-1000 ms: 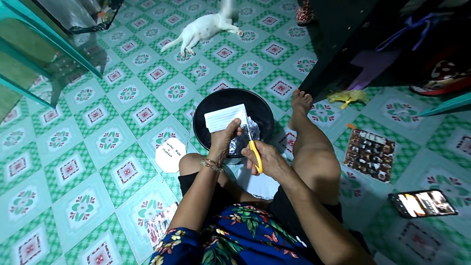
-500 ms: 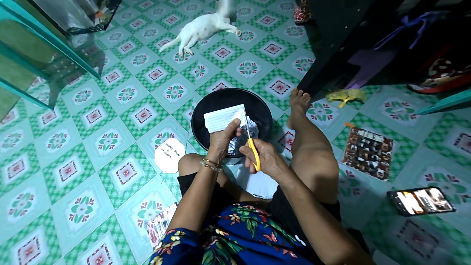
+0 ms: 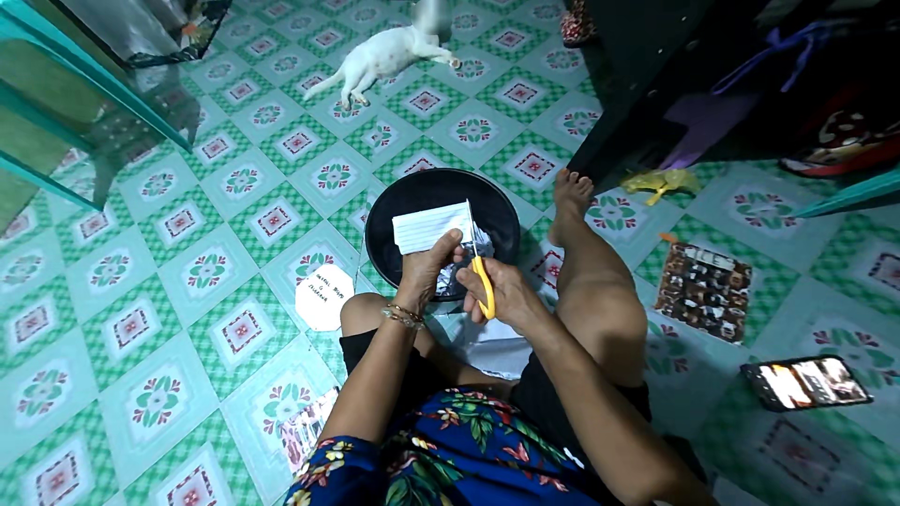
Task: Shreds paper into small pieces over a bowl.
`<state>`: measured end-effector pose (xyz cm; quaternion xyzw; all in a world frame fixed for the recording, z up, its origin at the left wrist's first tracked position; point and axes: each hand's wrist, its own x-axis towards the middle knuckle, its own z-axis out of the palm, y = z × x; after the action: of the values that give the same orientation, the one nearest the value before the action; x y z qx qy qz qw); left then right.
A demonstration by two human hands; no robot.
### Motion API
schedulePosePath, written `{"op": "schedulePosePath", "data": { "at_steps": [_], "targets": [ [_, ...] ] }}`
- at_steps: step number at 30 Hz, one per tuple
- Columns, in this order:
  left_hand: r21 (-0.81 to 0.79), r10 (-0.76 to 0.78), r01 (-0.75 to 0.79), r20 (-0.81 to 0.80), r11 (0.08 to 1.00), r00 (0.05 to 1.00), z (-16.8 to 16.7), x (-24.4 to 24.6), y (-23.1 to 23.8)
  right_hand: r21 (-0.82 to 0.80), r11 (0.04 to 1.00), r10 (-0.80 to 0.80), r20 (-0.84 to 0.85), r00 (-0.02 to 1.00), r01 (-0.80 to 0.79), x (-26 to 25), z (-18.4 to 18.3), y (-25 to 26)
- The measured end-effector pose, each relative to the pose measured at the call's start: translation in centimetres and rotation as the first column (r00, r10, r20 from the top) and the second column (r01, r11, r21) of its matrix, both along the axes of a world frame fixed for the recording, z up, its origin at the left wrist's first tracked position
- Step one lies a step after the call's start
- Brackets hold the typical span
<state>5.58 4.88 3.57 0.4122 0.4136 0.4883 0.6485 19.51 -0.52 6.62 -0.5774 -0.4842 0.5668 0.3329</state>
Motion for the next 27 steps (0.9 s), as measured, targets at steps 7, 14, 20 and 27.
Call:
{"op": "schedulePosePath", "data": {
  "at_steps": [7,14,20,27],
  "targets": [
    [-0.039,0.075,-0.071,0.105,0.997,0.992,0.1,1.0,0.9,0.021,1.0,-0.01,-0.029,1.0,0.011,0.1,-0.3,0.1],
    [-0.035,0.051,-0.048,0.098,0.998,0.994,0.1,0.8,0.7,0.006,0.999,-0.043,-0.041,0.998,0.043,0.2,-0.3,0.3],
    [-0.034,-0.004,0.004,0.004,0.999,1.0,0.0,0.1,0.0,0.038,0.998,-0.047,-0.063,0.997,0.049,0.5,-0.6,0.3],
    [-0.075,0.126,-0.123,0.033,0.99,0.992,0.3,0.3,0.2,-0.052,0.998,0.016,-0.08,0.997,-0.02,0.5,-0.4,-0.1]
  ]
}}
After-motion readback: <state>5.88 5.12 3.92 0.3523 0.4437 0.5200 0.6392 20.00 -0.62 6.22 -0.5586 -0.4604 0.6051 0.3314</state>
